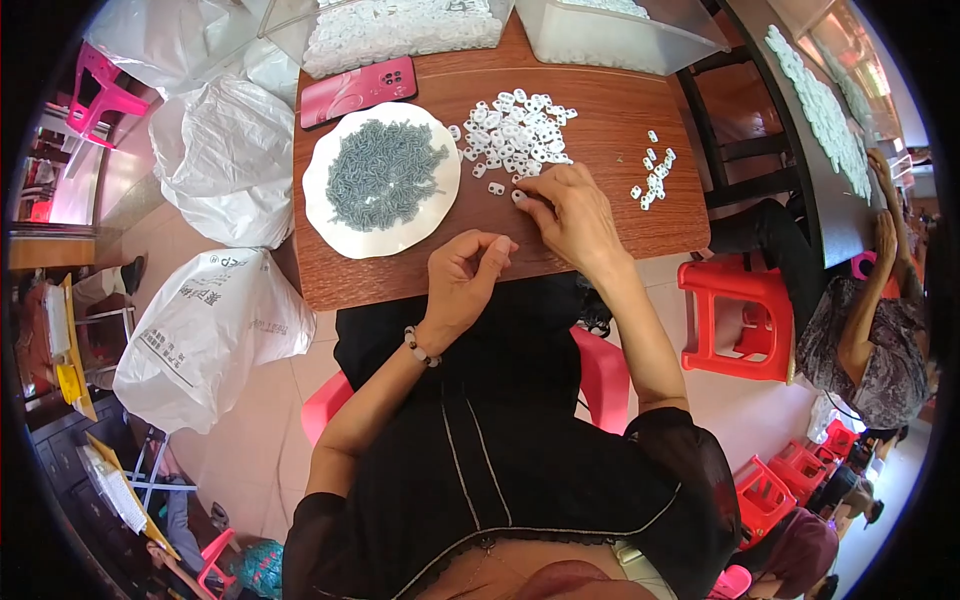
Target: Picking small grey beads and inserting them into the holes of white plastic components.
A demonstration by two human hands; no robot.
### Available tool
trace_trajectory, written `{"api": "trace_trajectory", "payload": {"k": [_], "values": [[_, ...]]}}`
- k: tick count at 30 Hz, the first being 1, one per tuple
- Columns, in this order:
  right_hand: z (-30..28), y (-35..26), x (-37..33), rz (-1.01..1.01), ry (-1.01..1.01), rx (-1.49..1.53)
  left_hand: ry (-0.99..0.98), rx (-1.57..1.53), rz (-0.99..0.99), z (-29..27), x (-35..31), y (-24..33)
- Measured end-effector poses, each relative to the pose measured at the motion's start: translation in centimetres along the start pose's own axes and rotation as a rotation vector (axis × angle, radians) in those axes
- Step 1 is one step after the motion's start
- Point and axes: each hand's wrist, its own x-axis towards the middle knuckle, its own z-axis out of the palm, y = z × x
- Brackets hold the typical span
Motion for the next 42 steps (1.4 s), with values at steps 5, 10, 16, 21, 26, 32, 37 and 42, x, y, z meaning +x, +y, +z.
{"api": "trace_trajectory", "payload": {"k": [5, 10, 16, 21, 26, 32, 37, 42], "values": [[-0.6, 0.9, 1.6, 0.003, 0.071, -0.045, -0.036, -0.011, -0.019, -0.2, 0.0, -0.2], [-1.9, 1.9, 1.8, 0.053, 0.083, -0.071, -0.026, -0.019, -0.019, -0.4, 0.1, -0.1], [-3.4, -0.3, -1.4, 0.189, -0.059, 0.004, -0.041, -0.023, -0.034, -0.5, 0.0, -0.2], [-1.6, -0.1, -2.8, 0.160, -0.045, -0.064, -0.037, -0.049, -0.023, -0.3, 0.0, -0.2], [-1.3, -0.4, -2.9, 0.139, -0.060, -0.099, -0.029, -0.026, -0.032, -0.1, 0.2, 0.0], [-1.1, -0.5, -2.9, 0.092, -0.025, -0.129, -0.024, 0.001, -0.041, 0.1, 0.1, -0.2], [-0.9, -0.3, -3.1, 0.101, -0.040, -0.142, -0.014, 0.029, -0.040, 0.1, -0.1, 0.5], [-0.8, -0.3, -3.4, 0.085, 0.008, -0.101, 0.067, 0.242, 0.096, -0.9, 0.2, 3.0]]}}
